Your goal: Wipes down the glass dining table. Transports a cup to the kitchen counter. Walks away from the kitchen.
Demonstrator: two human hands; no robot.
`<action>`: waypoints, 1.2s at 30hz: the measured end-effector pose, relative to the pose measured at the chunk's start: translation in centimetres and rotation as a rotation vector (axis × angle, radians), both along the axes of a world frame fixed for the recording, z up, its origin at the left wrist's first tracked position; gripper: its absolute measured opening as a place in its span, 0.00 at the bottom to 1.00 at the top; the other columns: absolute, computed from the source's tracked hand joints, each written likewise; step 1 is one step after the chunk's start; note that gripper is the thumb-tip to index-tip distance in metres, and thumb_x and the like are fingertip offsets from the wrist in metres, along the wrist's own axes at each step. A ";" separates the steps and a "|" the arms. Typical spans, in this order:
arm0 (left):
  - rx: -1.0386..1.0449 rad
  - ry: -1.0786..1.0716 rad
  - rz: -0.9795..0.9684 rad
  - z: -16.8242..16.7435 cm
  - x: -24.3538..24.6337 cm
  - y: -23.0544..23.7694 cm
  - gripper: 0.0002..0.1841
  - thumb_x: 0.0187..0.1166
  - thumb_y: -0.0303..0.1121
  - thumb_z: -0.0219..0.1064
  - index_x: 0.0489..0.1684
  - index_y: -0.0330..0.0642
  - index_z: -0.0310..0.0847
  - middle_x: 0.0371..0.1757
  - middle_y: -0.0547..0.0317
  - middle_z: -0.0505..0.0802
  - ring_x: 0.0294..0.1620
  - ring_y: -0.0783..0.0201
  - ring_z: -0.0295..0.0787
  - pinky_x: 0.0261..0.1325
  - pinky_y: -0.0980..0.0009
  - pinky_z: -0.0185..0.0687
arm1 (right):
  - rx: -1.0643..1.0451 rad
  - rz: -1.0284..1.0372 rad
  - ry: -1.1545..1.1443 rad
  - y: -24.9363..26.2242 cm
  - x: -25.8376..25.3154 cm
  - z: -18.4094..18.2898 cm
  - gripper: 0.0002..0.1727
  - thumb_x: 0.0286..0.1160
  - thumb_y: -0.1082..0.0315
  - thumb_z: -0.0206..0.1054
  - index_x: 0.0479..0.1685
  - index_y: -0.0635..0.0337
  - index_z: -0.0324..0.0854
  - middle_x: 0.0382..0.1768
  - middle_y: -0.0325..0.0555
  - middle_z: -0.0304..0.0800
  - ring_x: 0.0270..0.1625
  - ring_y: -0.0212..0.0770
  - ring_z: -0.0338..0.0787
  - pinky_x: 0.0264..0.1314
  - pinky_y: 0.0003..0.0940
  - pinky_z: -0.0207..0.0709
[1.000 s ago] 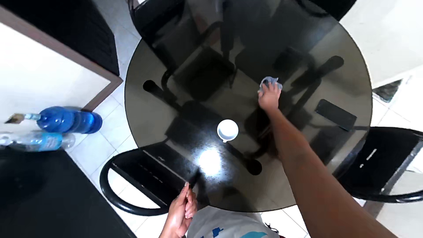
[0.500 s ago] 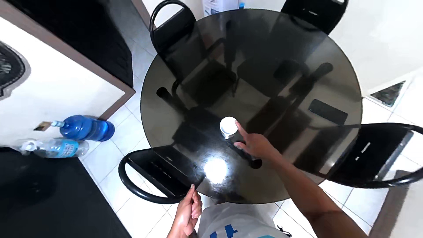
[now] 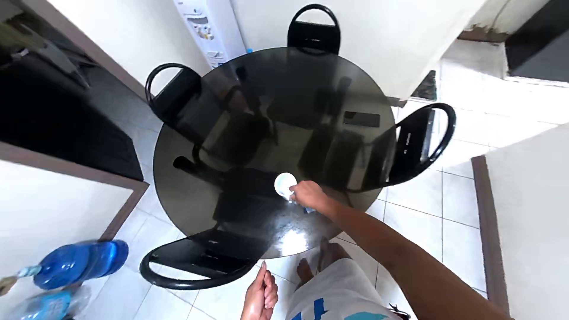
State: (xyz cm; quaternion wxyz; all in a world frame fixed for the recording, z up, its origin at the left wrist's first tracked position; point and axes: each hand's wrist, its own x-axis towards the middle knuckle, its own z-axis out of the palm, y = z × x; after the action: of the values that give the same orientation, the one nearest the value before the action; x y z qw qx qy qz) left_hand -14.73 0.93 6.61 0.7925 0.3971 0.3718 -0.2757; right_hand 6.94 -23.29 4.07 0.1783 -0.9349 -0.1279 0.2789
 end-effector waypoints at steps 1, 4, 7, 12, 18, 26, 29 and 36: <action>0.003 0.020 -0.033 -0.1 -0.5 -0.6 0.31 0.96 0.51 0.39 0.14 0.49 0.66 0.07 0.69 0.69 0.03 0.75 0.61 0.07 0.81 0.59 | 0.002 0.001 0.015 -2.1 -2.5 0.6 0.21 0.86 0.51 0.59 0.61 0.56 0.86 0.55 0.64 0.91 0.62 0.68 0.89 0.61 0.71 0.78; 0.005 0.058 -0.163 0.2 -0.8 -3.1 0.32 0.96 0.51 0.36 0.13 0.50 0.65 0.07 0.69 0.69 0.03 0.75 0.62 0.07 0.81 0.59 | 0.019 -0.029 0.096 -9.8 -10.9 3.2 0.21 0.86 0.51 0.60 0.59 0.58 0.86 0.51 0.65 0.92 0.59 0.69 0.90 0.60 0.72 0.78; 0.015 0.033 -0.287 0.8 0.6 -7.7 0.31 0.97 0.50 0.35 0.15 0.51 0.66 0.08 0.70 0.70 0.04 0.76 0.62 0.08 0.82 0.60 | 0.032 -0.093 0.173 -19.1 -19.6 6.1 0.22 0.87 0.50 0.60 0.55 0.60 0.86 0.47 0.64 0.92 0.56 0.67 0.91 0.59 0.70 0.79; 0.044 -0.002 -0.459 0.9 4.8 -21.5 0.30 0.96 0.52 0.38 0.18 0.50 0.67 0.08 0.71 0.70 0.04 0.77 0.62 0.08 0.82 0.60 | -0.083 -0.435 0.385 -33.7 -32.1 6.9 0.22 0.85 0.47 0.61 0.57 0.56 0.87 0.51 0.60 0.93 0.60 0.64 0.90 0.62 0.69 0.78; -0.110 -0.023 -0.488 2.8 7.7 -44.9 0.28 0.96 0.51 0.42 0.19 0.50 0.68 0.10 0.70 0.70 0.05 0.76 0.63 0.08 0.82 0.63 | -0.186 -0.848 0.469 -50.1 -42.1 4.0 0.23 0.84 0.45 0.61 0.59 0.53 0.87 0.52 0.58 0.94 0.61 0.61 0.91 0.63 0.66 0.80; -0.204 -0.050 -0.613 6.6 9.9 -66.4 0.28 0.96 0.51 0.41 0.20 0.49 0.68 0.11 0.70 0.70 0.06 0.76 0.63 0.09 0.82 0.63 | -0.162 -1.063 0.456 -67.4 -42.5 2.6 0.23 0.83 0.44 0.63 0.59 0.51 0.87 0.53 0.54 0.95 0.62 0.58 0.91 0.64 0.63 0.80; -0.160 -0.064 -0.620 5.9 13.4 -72.2 0.27 0.96 0.52 0.41 0.22 0.49 0.69 0.11 0.70 0.70 0.06 0.76 0.63 0.09 0.83 0.63 | -0.155 -1.151 0.433 -73.3 -40.3 0.8 0.24 0.82 0.42 0.63 0.60 0.49 0.87 0.53 0.52 0.95 0.62 0.57 0.92 0.64 0.63 0.81; -0.098 -0.159 -0.540 4.9 23.6 -87.9 0.23 0.96 0.50 0.41 0.31 0.48 0.71 0.14 0.70 0.73 0.08 0.77 0.66 0.12 0.83 0.67 | -0.142 -1.299 0.388 -87.5 -34.2 0.2 0.23 0.80 0.45 0.66 0.60 0.50 0.88 0.57 0.54 0.94 0.64 0.58 0.91 0.66 0.64 0.80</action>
State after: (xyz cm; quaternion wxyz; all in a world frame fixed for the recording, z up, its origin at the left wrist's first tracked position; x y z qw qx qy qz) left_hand 8.83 -86.94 11.56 0.7354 0.4633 0.1754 -0.4624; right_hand -27.28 -110.78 4.23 0.2674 -0.7643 0.5125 0.2857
